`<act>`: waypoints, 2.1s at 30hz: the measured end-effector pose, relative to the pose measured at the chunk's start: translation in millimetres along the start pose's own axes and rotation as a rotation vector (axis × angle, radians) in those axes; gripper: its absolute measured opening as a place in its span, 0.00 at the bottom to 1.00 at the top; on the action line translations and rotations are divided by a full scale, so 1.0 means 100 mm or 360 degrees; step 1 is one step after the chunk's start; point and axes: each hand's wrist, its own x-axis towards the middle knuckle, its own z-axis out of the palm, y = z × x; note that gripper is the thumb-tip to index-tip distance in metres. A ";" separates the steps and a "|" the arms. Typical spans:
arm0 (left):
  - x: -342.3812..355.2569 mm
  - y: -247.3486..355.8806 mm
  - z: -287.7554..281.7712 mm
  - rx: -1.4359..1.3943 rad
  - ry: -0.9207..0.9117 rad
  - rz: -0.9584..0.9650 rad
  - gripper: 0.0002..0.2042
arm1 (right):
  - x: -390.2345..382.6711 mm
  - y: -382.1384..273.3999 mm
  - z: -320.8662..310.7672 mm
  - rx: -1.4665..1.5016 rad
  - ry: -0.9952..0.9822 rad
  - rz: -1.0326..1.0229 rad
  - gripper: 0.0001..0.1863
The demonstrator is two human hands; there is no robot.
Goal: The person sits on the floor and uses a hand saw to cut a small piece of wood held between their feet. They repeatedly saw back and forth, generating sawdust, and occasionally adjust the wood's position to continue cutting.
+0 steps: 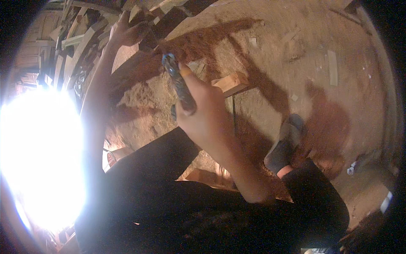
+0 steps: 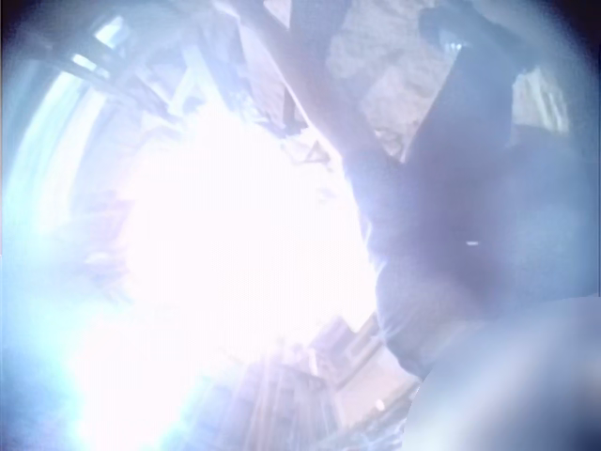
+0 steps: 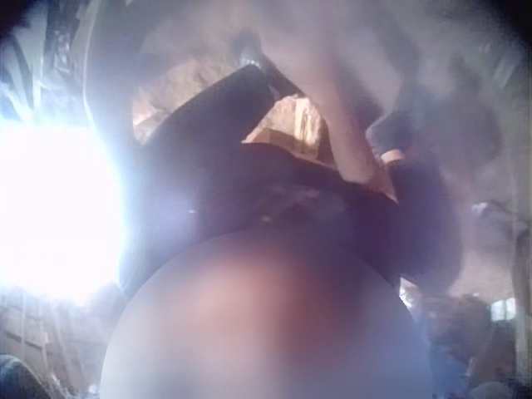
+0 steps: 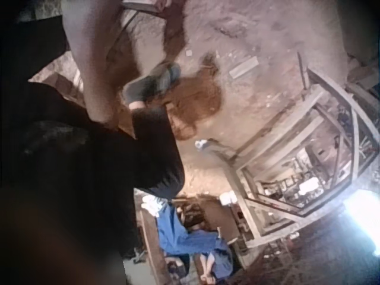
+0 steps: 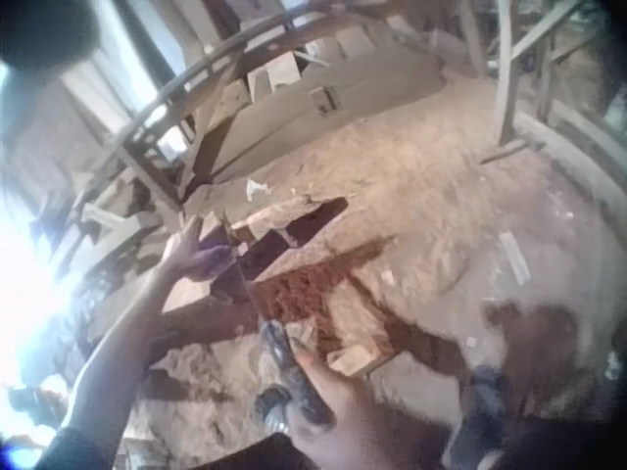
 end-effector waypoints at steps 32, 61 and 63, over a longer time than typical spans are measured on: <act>0.13 0.32 -0.06 0.0283 -0.0066 -0.0311 0.17 | 0.57 0.30 0.29 -0.0093 0.0092 -0.0161 0.26; 0.07 0.26 -0.05 0.0133 0.0110 -0.0069 0.12 | 0.08 0.30 0.36 0.0132 0.0272 0.0047 0.25; 0.07 0.26 -0.03 0.0169 0.0082 -0.0139 0.11 | 0.13 0.23 0.32 0.0368 0.0342 0.0146 0.24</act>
